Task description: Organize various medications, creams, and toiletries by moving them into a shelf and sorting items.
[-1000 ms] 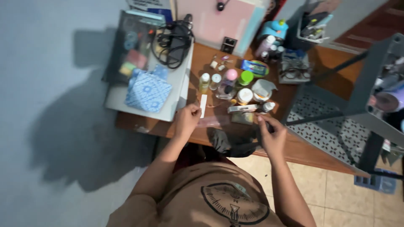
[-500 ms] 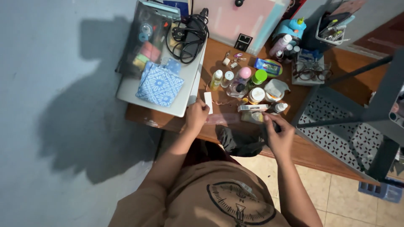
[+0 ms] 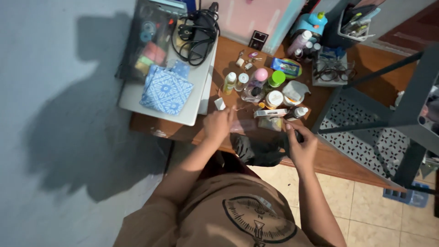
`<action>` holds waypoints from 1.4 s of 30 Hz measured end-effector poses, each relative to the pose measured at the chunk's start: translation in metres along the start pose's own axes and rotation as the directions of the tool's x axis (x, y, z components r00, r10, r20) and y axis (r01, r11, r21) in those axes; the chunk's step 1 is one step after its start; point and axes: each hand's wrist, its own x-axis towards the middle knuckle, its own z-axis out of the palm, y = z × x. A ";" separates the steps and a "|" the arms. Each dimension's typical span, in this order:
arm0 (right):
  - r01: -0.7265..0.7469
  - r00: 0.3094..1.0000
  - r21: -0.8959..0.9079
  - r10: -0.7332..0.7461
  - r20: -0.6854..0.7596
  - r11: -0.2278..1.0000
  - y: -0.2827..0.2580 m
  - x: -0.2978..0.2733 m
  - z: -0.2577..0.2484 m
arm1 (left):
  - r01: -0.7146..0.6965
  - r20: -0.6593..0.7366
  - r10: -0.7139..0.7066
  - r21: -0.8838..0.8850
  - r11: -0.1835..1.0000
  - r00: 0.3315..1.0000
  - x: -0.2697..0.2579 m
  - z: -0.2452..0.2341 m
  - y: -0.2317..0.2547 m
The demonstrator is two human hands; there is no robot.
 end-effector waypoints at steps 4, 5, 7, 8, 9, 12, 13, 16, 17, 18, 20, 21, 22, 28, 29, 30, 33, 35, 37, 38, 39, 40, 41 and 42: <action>-0.073 0.997 -0.021 0.072 -0.041 0.997 0.012 -0.002 -0.006 | -0.161 0.065 0.160 0.011 0.987 0.985 -0.007 -0.003 0.038; -0.066 0.997 -0.007 0.066 -0.046 0.998 0.011 -0.002 -0.008 | -0.264 0.009 0.264 -0.003 0.965 0.964 -0.009 0.002 0.045; -0.064 0.996 0.005 0.064 -0.060 0.998 0.010 -0.004 -0.014 | -0.372 -0.044 0.371 -0.017 0.928 0.928 -0.013 0.015 0.058; -0.033 0.997 0.027 0.034 -0.069 0.999 0.009 -0.005 -0.016 | -0.426 -0.032 0.426 -0.009 0.905 0.904 -0.016 0.022 0.063; -0.001 0.997 0.048 0.005 -0.078 0.999 0.009 -0.006 -0.019 | -0.479 -0.019 0.479 -0.003 0.878 0.877 -0.018 0.029 0.068; -0.112 0.986 0.084 0.121 -0.115 0.990 0.025 -0.009 -0.029 | -0.493 0.048 0.492 0.170 0.853 0.869 -0.015 0.053 0.084; -0.115 0.984 0.083 0.124 -0.124 0.990 0.022 -0.010 -0.032 | -0.500 0.051 0.499 0.167 0.850 0.865 -0.012 0.065 0.084; -0.089 0.986 0.071 0.098 -0.138 0.994 0.016 -0.012 -0.041 | -0.476 0.073 0.477 0.298 0.828 0.876 -0.005 0.111 0.080; -0.084 0.985 0.045 0.090 -0.146 0.995 0.015 -0.013 -0.044 | -0.450 0.089 0.447 0.319 0.834 0.890 -0.003 0.131 0.076; -0.077 0.985 0.019 0.079 -0.154 0.997 0.015 -0.013 -0.046 | -0.424 0.101 0.415 0.341 0.839 0.904 0.001 0.151 0.071; -0.056 0.985 0.022 0.059 -0.165 0.998 0.018 -0.014 -0.050 | -0.412 0.104 0.403 0.356 0.839 0.909 0.006 0.152 0.076; -0.035 0.985 0.024 0.039 -0.170 0.999 0.020 -0.015 -0.052 | -0.395 0.107 0.384 0.372 0.840 0.917 0.009 0.153 0.078; -0.035 0.984 0.026 0.039 -0.175 0.999 0.027 -0.016 -0.053 | -0.399 0.108 0.389 0.373 0.837 0.915 0.010 0.155 0.077; -0.129 0.971 0.061 0.138 -0.193 0.990 0.032 -0.017 -0.057 | -0.454 0.127 0.439 0.361 0.815 0.889 0.015 0.144 0.077; -0.077 0.977 0.066 0.089 -0.192 0.995 0.033 -0.015 -0.056 | -0.450 0.133 0.432 0.364 0.816 0.892 0.017 0.143 0.077; -0.027 0.981 0.071 0.041 -0.191 0.997 0.035 -0.015 -0.056 | -0.445 0.141 0.424 0.366 0.818 0.895 0.017 0.142 0.077; -0.022 0.985 0.036 0.028 -0.168 0.999 0.019 -0.012 -0.056 | -0.418 0.158 0.387 0.348 0.839 0.908 0.017 0.148 0.075; -0.105 0.980 0.058 0.113 -0.167 0.993 0.028 -0.011 -0.054 | -0.399 0.168 0.363 0.330 0.856 0.917 0.015 0.137 0.078; -0.185 0.967 0.080 0.196 -0.161 0.979 0.031 -0.009 -0.053 | -0.378 0.177 0.338 0.313 0.871 0.925 0.014 0.117 0.081; -0.121 0.978 0.077 0.133 -0.163 0.990 0.030 -0.009 -0.052 | -0.369 0.190 0.325 0.293 0.882 0.927 0.013 0.104 0.083; -0.057 0.984 0.073 0.069 -0.165 0.996 0.029 -0.008 -0.052 | -0.360 0.203 0.312 0.273 0.892 0.928 0.012 0.090 0.085; -0.055 0.984 0.076 0.067 -0.165 0.996 0.031 -0.007 -0.050 | -0.359 0.201 0.312 0.275 0.892 0.929 0.012 0.082 0.085; -0.048 0.985 0.073 0.059 -0.160 0.996 0.033 -0.006 -0.049 | -0.351 0.213 0.304 0.241 0.905 0.929 0.013 0.073 0.085; -0.042 0.986 0.070 0.053 -0.157 0.997 0.035 -0.005 -0.047 | -0.343 0.227 0.297 0.207 0.916 0.928 0.013 0.065 0.085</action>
